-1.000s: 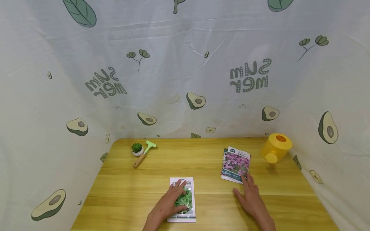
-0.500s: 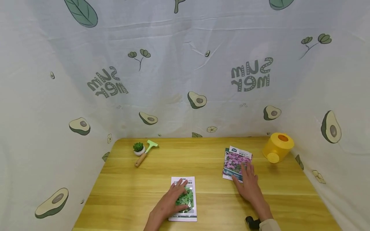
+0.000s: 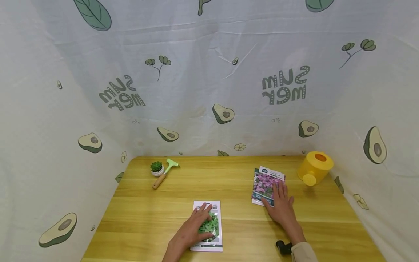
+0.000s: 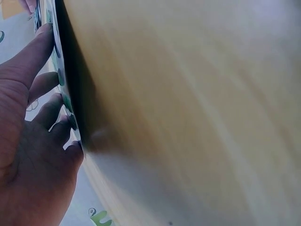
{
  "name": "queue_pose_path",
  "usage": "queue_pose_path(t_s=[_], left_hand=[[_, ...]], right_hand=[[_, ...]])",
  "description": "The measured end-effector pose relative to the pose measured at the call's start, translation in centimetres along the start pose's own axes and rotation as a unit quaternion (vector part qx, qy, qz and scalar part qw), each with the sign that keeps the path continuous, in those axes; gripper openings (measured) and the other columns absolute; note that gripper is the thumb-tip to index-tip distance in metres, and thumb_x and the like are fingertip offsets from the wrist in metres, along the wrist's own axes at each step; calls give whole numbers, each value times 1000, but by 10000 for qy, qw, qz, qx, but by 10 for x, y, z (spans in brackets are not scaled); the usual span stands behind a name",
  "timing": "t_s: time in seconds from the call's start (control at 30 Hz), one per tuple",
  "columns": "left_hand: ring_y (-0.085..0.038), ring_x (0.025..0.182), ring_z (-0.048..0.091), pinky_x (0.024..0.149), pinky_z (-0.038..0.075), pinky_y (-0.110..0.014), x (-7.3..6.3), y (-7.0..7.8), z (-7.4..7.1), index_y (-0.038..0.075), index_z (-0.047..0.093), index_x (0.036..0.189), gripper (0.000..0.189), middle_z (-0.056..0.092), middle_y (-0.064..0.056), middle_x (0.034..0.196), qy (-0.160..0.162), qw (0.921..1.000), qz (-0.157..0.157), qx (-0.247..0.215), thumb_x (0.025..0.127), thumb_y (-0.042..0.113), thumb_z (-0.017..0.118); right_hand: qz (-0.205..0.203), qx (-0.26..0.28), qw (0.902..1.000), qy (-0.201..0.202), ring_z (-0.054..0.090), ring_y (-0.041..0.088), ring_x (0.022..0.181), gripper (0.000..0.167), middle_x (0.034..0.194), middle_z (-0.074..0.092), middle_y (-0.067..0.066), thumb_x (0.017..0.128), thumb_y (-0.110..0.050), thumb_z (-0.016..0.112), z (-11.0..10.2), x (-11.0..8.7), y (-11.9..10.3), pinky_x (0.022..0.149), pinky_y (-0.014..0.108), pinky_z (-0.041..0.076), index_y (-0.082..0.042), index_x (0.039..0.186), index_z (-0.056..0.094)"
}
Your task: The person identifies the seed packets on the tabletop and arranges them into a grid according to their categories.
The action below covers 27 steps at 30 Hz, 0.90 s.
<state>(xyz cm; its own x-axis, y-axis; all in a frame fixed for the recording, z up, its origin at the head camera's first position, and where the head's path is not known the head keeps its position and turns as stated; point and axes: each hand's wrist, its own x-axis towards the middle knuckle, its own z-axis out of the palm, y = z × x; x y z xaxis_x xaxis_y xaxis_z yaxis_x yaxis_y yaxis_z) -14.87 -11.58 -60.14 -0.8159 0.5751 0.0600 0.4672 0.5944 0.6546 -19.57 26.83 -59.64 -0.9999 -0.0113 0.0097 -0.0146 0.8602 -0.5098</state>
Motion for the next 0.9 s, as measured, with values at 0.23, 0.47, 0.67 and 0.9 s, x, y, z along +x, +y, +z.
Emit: queue_pose_path(t_s=[0.23, 0.47, 0.67, 0.9], left_hand=[[-33, 163, 29, 133, 20, -56, 1, -1, 0, 20, 64, 118, 35, 38, -4, 174, -27, 9999, -91, 79, 94, 34, 85], [-36, 162, 31, 132, 22, -56, 0, -1, 2, 18, 64, 119, 36, 39, -8, 173, -1, 9999, 39, 138, 94, 34, 85], [-34, 162, 30, 132, 23, -58, 0, 3, -1, 18, 65, 117, 35, 39, -6, 174, -79, 9998, -169, 117, 93, 32, 86], [-35, 162, 31, 133, 22, -55, -1, 0, 0, 18, 65, 117, 34, 39, -7, 173, 22, 9999, -8, 101, 94, 33, 85]], right_hand=[[-55, 68, 9999, 98, 2, 57, 161, 92, 172, 4, 40, 108, -41, 64, 0, -2, 3, 117, 89, 1, 17, 163, 20], [11, -49, 10000, -68, 1, 56, 161, 96, 173, 2, 39, 107, -46, 65, -2, -3, 3, 118, 88, -1, 16, 164, 19], [9, -237, 9996, -118, 3, 57, 161, 100, 173, 4, 39, 104, -50, 67, -3, -3, 2, 119, 87, -1, 15, 164, 20], [-137, -249, 9996, 2, 6, 56, 161, 90, 171, 9, 40, 105, -39, 70, -3, -2, 2, 121, 85, 3, 15, 162, 27]])
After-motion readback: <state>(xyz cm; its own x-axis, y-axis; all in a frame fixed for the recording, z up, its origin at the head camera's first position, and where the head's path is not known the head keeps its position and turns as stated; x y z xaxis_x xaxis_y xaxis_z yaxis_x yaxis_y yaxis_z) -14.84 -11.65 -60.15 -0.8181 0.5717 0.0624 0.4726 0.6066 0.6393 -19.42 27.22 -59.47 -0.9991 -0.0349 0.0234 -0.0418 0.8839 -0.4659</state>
